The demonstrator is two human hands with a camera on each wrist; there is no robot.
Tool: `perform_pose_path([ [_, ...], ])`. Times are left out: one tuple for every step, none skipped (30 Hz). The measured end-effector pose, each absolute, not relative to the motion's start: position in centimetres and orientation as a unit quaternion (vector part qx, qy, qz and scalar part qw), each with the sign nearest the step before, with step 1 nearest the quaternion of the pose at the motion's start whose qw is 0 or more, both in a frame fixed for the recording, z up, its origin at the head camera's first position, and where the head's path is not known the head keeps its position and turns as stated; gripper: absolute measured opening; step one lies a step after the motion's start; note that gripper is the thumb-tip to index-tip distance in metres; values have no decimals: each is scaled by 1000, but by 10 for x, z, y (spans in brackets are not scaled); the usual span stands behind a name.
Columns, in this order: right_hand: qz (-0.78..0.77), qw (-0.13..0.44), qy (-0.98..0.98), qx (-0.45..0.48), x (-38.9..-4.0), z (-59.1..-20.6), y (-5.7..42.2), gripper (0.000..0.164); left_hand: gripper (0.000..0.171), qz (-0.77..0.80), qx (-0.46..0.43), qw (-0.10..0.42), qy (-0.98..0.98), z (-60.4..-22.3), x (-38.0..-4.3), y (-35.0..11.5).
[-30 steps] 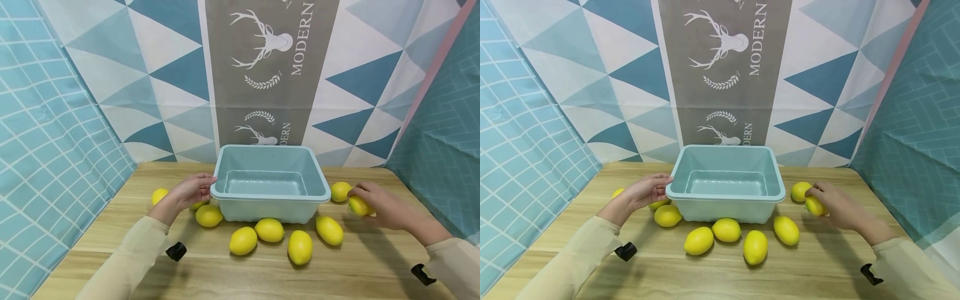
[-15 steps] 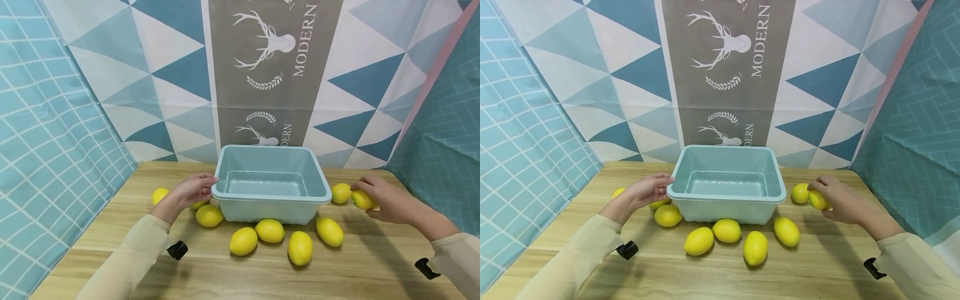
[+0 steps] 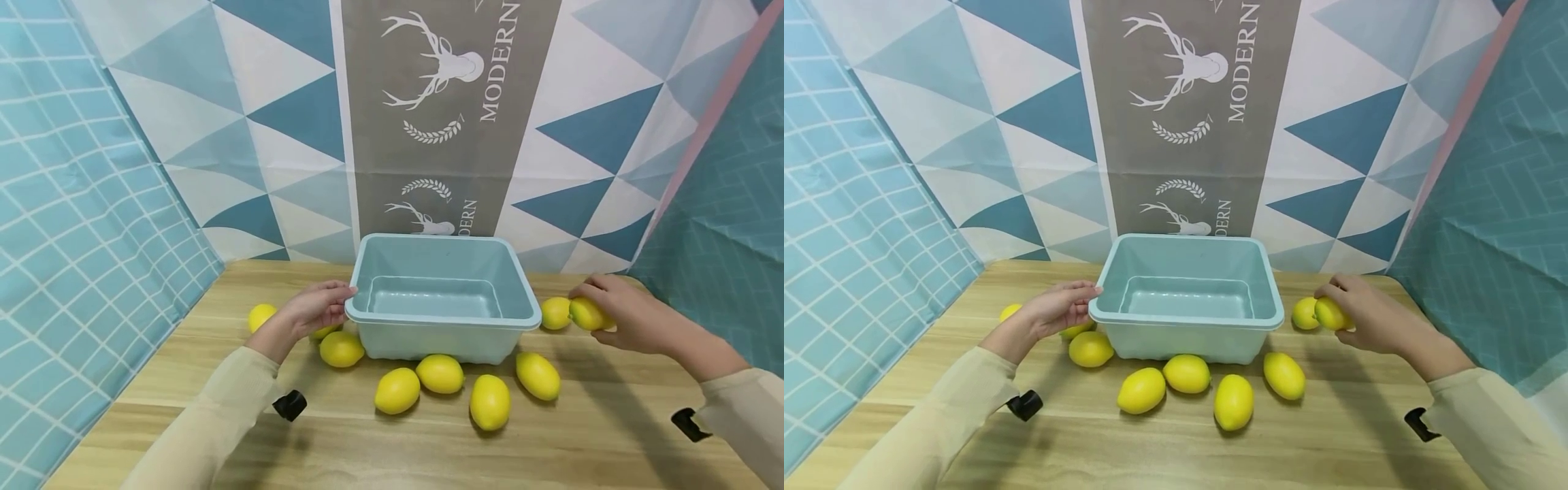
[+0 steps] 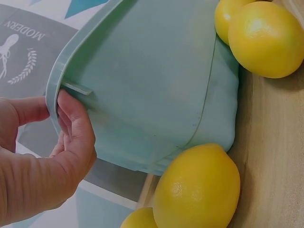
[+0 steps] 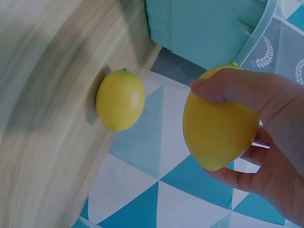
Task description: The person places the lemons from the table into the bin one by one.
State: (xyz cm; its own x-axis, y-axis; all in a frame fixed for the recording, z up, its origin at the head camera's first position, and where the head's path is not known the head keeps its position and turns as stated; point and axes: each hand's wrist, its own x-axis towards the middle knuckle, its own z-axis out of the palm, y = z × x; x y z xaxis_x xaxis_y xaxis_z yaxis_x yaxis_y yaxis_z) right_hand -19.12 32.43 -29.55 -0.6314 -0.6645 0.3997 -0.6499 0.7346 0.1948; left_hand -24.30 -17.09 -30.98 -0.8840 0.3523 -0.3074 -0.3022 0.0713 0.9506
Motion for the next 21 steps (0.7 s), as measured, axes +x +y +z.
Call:
perform_pose_path([
  [-14,231,-901,368,-192,-293,323,75,42,681,17,239,692,-310,-243,-171],
  [-16,235,-899,370,-193,-292,321,76,44,681,16,238,693,-309,-244,-171],
  [-16,237,-897,372,-194,-290,320,76,45,681,15,238,693,-309,-244,-171],
  [-16,238,-896,374,-194,-289,319,76,46,681,14,237,693,-309,-244,-171],
  [-16,238,-896,375,-194,-288,317,76,47,681,13,237,693,-309,-244,-172],
  [-15,237,-896,376,-194,-287,316,76,48,681,13,237,693,-309,-244,-172],
  [-13,236,-896,376,-194,-286,315,76,48,681,13,237,692,-309,-244,-172],
  [-14,235,-896,375,-194,-285,314,75,48,682,12,237,692,-308,-244,-172],
  [-15,234,-898,373,-193,-284,312,75,47,682,11,236,692,-308,-244,-172],
  [-17,232,-899,371,-193,-283,311,74,48,683,12,236,691,-308,-244,-172],
  [-19,231,-900,369,-193,-282,310,74,47,683,12,236,691,-308,-244,-172],
  [-21,231,-901,367,-193,-281,309,73,47,683,13,236,691,-308,-244,-172],
  [-23,231,-901,366,-193,-280,308,73,47,683,13,236,691,-308,-244,-172],
  [-26,230,-902,365,-193,-279,307,72,47,683,13,235,691,-308,-244,-172],
  [-27,230,-902,365,-193,-278,307,72,47,683,13,235,691,-308,-244,-172],
  [-27,229,-902,365,-193,-278,306,71,47,683,12,235,691,-309,-244,-172],
  [-28,229,-902,365,-192,-277,305,71,47,683,11,235,691,-309,-244,-172],
  [-28,228,-903,364,-192,-276,304,71,47,683,11,235,691,-309,-244,-172],
  [-28,227,-903,363,-192,-276,304,71,47,684,10,235,691,-309,-244,-172],
  [-29,226,-904,362,-192,-275,303,71,48,684,10,236,690,-309,-244,-172],
  [-29,226,-904,361,-192,-275,302,71,48,684,10,235,690,-309,-244,-172],
])
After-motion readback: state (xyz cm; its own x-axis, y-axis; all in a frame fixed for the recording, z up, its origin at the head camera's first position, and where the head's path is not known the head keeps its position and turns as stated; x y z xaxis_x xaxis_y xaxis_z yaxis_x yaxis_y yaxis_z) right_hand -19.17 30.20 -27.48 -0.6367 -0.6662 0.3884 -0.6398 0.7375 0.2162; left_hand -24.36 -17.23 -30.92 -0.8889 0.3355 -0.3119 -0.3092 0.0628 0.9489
